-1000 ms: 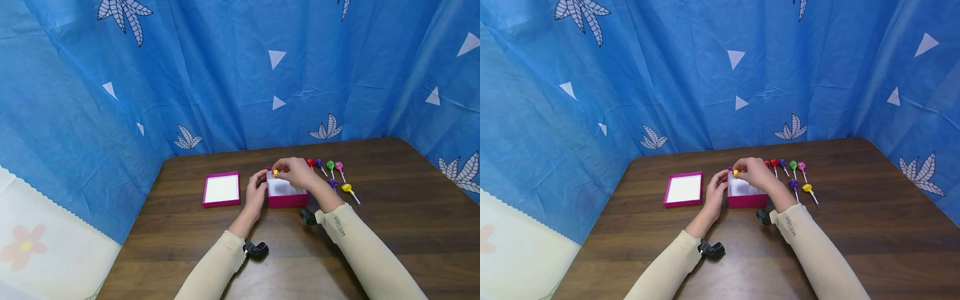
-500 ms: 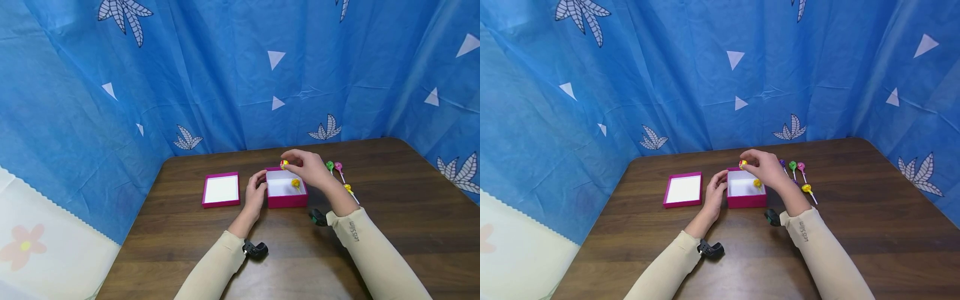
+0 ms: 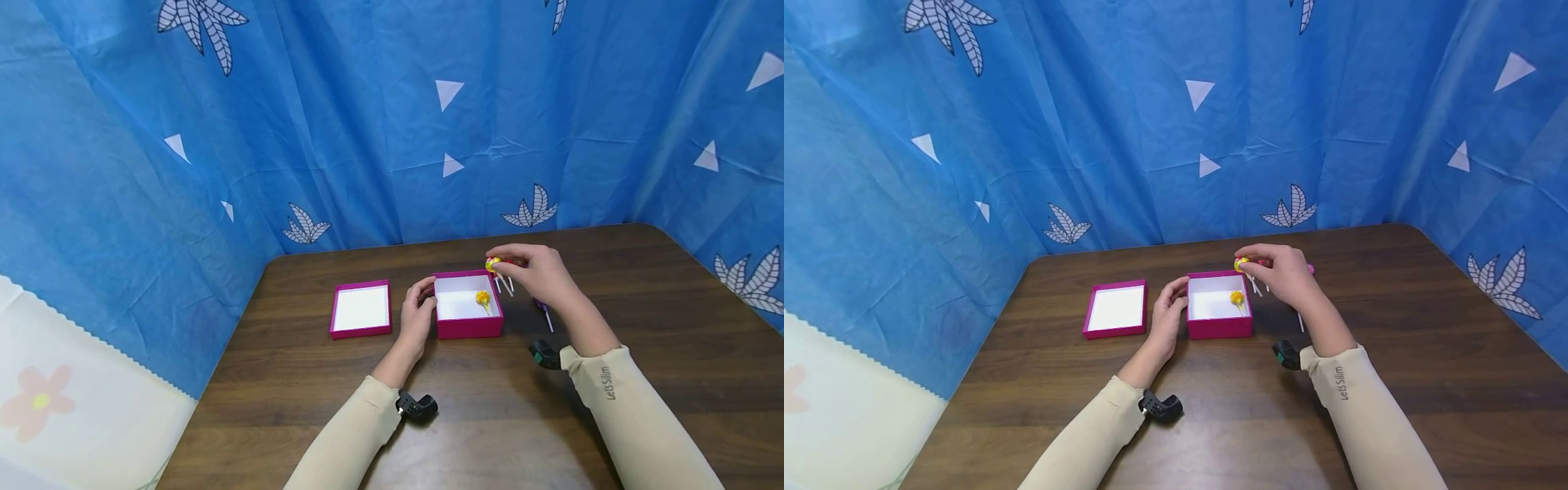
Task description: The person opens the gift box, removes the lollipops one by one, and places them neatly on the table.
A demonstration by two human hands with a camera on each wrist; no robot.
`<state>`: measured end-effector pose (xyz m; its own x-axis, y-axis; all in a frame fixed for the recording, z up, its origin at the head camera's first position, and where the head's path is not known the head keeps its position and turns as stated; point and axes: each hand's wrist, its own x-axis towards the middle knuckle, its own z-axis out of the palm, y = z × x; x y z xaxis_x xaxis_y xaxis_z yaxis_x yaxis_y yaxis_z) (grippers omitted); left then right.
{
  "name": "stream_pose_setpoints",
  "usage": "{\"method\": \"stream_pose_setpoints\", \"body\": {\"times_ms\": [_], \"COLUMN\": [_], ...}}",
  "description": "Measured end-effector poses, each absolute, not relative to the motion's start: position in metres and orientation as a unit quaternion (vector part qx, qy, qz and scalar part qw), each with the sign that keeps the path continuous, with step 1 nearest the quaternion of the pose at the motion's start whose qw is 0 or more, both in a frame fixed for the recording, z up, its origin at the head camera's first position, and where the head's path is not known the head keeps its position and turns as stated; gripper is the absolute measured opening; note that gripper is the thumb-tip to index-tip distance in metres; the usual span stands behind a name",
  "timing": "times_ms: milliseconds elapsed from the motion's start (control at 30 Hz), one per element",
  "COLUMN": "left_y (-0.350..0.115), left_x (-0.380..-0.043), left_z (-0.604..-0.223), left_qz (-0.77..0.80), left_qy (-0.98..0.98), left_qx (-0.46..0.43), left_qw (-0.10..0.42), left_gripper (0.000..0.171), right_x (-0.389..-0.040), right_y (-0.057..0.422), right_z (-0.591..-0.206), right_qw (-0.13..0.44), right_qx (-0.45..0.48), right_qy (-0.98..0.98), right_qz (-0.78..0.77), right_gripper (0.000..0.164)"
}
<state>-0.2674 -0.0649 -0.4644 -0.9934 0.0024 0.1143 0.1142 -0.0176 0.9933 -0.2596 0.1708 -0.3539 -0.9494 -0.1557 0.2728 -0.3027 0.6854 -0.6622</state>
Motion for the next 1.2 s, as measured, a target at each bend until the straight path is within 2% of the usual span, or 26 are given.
{"method": "stream_pose_setpoints", "body": {"times_ms": [233,700,1200], "left_y": [-0.063,-0.064,-0.064], "left_x": [-0.268,-0.268,-0.268], "left_z": [-0.464,-0.465,-0.466], "left_qz": [-0.714,-0.713,-0.713], "left_qy": [-0.697,-0.699,-0.699], "left_qx": [-0.044,-0.039,-0.045], "left_qw": [0.043,0.04,0.04], "left_gripper": [0.043,0.042,0.042], "right_x": [-0.258,-0.267,-0.277], "right_y": [0.185,0.207,0.213], "right_z": [-0.357,-0.367,-0.389], "right_qw": [0.079,-0.023,-0.067], "right_qx": [0.1,0.067,0.048], "right_qy": [-0.915,-0.936,-0.958], "right_qz": [0.383,0.344,0.276], "right_gripper": [0.032,0.037,0.034]}}
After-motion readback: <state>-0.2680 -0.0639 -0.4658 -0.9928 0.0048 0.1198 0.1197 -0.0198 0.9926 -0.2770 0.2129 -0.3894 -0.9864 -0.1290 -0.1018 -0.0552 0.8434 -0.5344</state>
